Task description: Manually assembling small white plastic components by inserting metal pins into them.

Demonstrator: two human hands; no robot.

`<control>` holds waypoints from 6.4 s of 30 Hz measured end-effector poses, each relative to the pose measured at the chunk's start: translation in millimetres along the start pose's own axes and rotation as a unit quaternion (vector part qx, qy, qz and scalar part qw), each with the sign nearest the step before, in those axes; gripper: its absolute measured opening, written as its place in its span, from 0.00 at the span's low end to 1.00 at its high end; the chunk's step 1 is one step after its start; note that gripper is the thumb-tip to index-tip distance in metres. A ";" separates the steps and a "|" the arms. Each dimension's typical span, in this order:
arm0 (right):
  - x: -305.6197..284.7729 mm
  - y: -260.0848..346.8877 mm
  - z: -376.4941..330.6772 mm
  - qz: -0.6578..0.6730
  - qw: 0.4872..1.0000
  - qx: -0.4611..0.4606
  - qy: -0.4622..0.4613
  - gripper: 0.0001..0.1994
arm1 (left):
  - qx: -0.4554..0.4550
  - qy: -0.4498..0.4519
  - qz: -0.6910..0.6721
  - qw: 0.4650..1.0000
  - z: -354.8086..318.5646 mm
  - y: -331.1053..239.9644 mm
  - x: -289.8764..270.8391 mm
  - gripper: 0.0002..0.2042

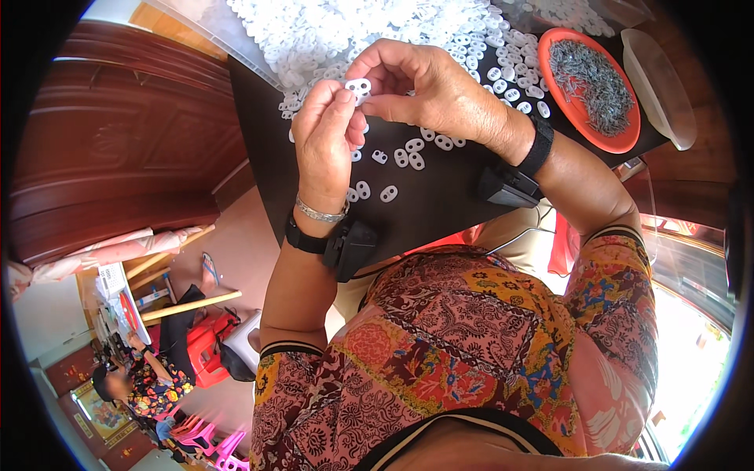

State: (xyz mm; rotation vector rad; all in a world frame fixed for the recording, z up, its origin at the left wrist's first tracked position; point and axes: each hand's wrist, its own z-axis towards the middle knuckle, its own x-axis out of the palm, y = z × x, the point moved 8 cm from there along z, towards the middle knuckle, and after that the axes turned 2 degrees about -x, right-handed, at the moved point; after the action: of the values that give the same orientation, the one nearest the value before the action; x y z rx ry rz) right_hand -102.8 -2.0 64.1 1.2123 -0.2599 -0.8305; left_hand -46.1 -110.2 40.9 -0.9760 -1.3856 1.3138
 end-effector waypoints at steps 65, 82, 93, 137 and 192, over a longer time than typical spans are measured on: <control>4.6 19.7 -5.6 0.106 0.994 -0.029 0.017 0.15 | 0.074 0.040 0.064 0.994 -8.1 -18.5 6.1 0.12; -0.7 36.0 -7.1 -0.187 0.970 -0.147 -0.045 0.15 | 0.042 0.019 -0.034 0.998 -2.1 -8.0 4.8 0.12; -1.1 38.5 -8.5 -0.188 0.969 -0.156 -0.040 0.14 | 0.043 -0.009 -0.024 0.999 -2.6 -8.4 4.4 0.13; -2.6 11.9 -5.2 -0.039 0.994 -0.105 -0.020 0.13 | 0.183 -0.027 0.095 0.978 -12.8 -21.4 11.1 0.12; -71.6 -38.6 -56.1 -0.457 0.878 0.069 0.127 0.08 | 0.202 -0.067 0.116 0.970 21.0 6.1 -12.8 0.11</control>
State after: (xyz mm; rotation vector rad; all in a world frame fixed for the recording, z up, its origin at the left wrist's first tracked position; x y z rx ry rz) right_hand -135.2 83.4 26.4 1.5747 0.5318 -1.4566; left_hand -64.0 -126.8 34.2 -0.7954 -1.0592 1.7820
